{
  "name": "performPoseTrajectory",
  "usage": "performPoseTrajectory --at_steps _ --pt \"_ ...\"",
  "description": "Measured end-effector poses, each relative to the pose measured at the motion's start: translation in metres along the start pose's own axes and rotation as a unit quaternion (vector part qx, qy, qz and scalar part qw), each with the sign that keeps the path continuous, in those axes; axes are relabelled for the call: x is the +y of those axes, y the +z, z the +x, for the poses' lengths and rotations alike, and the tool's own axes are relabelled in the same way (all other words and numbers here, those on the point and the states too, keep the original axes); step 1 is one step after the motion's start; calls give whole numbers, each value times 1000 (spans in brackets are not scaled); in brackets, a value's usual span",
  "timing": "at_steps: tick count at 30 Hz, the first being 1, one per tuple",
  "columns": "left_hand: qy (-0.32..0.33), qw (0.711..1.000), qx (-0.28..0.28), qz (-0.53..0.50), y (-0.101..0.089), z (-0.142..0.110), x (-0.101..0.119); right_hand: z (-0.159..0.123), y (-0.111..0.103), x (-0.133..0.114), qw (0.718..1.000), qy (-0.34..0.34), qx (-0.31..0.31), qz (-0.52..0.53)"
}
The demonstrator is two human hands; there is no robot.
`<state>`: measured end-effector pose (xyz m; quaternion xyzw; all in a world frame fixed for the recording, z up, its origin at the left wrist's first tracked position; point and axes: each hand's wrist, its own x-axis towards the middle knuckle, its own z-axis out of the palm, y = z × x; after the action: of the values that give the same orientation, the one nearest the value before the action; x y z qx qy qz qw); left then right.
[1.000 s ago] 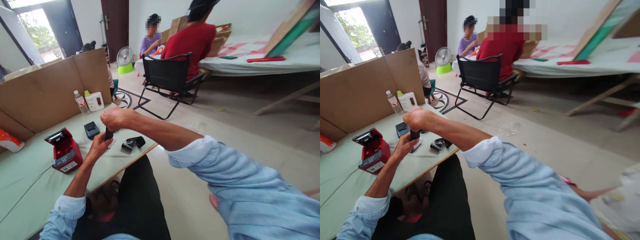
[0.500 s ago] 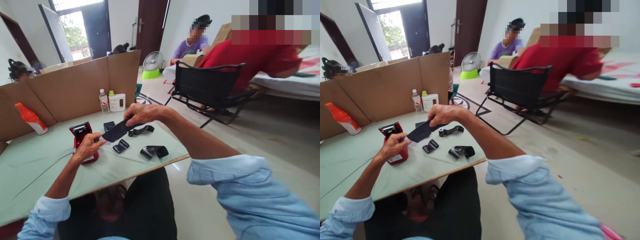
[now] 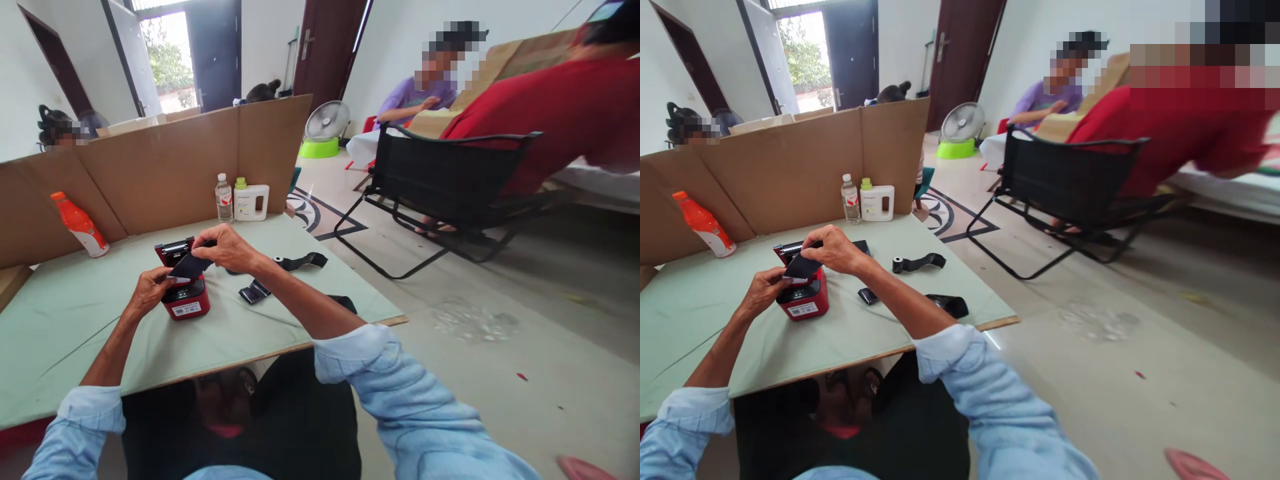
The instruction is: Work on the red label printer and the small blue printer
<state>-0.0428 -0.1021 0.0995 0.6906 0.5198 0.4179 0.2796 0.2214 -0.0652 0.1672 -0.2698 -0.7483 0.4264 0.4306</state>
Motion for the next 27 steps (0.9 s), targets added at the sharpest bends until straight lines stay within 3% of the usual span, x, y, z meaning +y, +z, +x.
performPoseTrajectory --at_steps 6,12,16,20,27 --pt "-19 999 34 -30 4 -3 -12 -1 6 19 995 46 22 80" --pt "1 999 35 41 6 0 -17 -9 22 42 990 54 -16 129" --pt "13 996 34 82 12 -1 -21 -15 32 48 998 33 -16 56" --pt "10 997 20 80 13 2 -21 -21 40 32 997 -48 20 -64" --pt "-10 990 -103 95 2 16 -12 -41 67 12 940 -202 -14 -273"
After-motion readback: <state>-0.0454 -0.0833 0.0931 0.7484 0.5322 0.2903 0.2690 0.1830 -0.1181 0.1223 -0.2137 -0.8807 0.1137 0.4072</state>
